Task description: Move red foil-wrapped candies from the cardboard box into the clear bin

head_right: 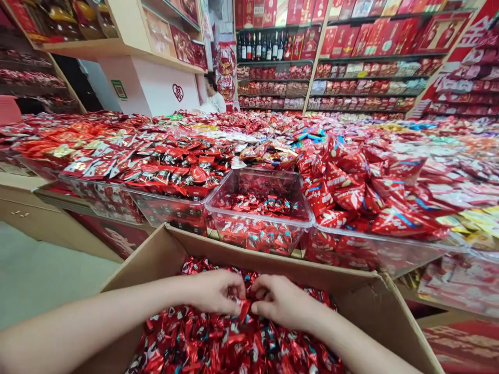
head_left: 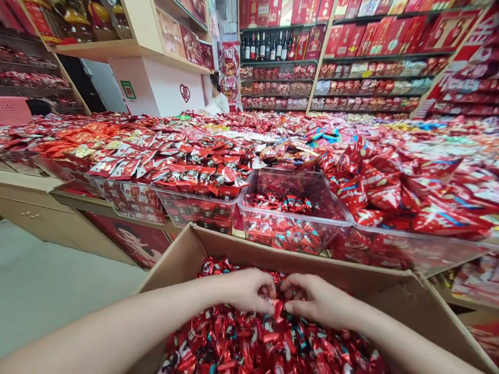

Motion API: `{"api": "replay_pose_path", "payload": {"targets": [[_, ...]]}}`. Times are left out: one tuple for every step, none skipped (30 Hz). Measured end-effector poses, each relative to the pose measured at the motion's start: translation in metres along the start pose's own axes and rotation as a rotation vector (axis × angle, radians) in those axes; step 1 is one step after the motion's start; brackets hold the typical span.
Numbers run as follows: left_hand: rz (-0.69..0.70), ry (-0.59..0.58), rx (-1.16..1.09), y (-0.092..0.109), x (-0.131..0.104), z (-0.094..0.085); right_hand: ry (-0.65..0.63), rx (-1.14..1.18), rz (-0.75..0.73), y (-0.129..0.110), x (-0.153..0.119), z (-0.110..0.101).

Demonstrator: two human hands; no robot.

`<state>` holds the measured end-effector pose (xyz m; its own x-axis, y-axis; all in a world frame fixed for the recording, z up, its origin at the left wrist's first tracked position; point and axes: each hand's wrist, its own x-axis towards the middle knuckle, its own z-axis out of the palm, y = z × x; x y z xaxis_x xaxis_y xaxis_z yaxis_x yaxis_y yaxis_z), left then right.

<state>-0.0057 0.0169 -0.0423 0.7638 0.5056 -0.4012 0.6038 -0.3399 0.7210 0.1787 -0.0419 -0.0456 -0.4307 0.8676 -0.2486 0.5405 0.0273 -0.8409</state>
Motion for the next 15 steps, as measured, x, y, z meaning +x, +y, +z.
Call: {"api": "replay_pose_path", "payload": {"targets": [[0.004, 0.01, -0.075, 0.004, 0.001, -0.002, -0.03, 0.117, 0.027, -0.001, -0.001, -0.001], [0.011, 0.011, -0.132, 0.006, 0.002, -0.004, -0.062, 0.232, 0.054, -0.001, -0.002, -0.002], [0.014, 0.011, -0.2, 0.009, 0.003, -0.004, -0.086, 0.342, 0.078, -0.001, -0.003, -0.002], [0.014, 0.007, -0.268, 0.01, 0.003, -0.004, -0.092, 0.437, 0.095, -0.001, -0.004, -0.001], [0.013, -0.001, -0.33, 0.011, 0.004, -0.004, -0.089, 0.514, 0.107, -0.002, -0.004, 0.0], [0.009, -0.009, -0.384, 0.012, 0.004, -0.004, -0.08, 0.578, 0.117, -0.004, -0.005, 0.001], [0.002, -0.013, -0.432, 0.012, 0.003, -0.004, -0.074, 0.629, 0.126, -0.006, -0.006, 0.001], [-0.008, -0.01, -0.476, 0.012, 0.003, -0.004, -0.072, 0.666, 0.133, -0.008, -0.006, 0.002], [-0.018, -0.001, -0.515, 0.012, 0.002, -0.004, -0.069, 0.696, 0.138, -0.01, -0.006, 0.002], [-0.029, 0.008, -0.558, 0.013, 0.002, -0.005, -0.06, 0.721, 0.142, -0.012, -0.006, 0.001], [-0.047, 0.015, -0.609, 0.013, 0.001, -0.007, -0.046, 0.739, 0.147, -0.013, -0.006, 0.001], [-0.068, 0.021, -0.661, 0.014, 0.0, -0.008, -0.028, 0.745, 0.152, -0.014, -0.005, 0.001], [-0.09, 0.025, -0.708, 0.015, 0.0, -0.009, -0.012, 0.742, 0.154, -0.013, -0.004, 0.001], [-0.111, 0.027, -0.742, 0.016, 0.0, -0.01, 0.002, 0.732, 0.154, -0.012, -0.004, 0.001], [-0.13, 0.029, -0.764, 0.017, -0.001, -0.011, 0.01, 0.716, 0.152, -0.01, -0.003, 0.001]]}}
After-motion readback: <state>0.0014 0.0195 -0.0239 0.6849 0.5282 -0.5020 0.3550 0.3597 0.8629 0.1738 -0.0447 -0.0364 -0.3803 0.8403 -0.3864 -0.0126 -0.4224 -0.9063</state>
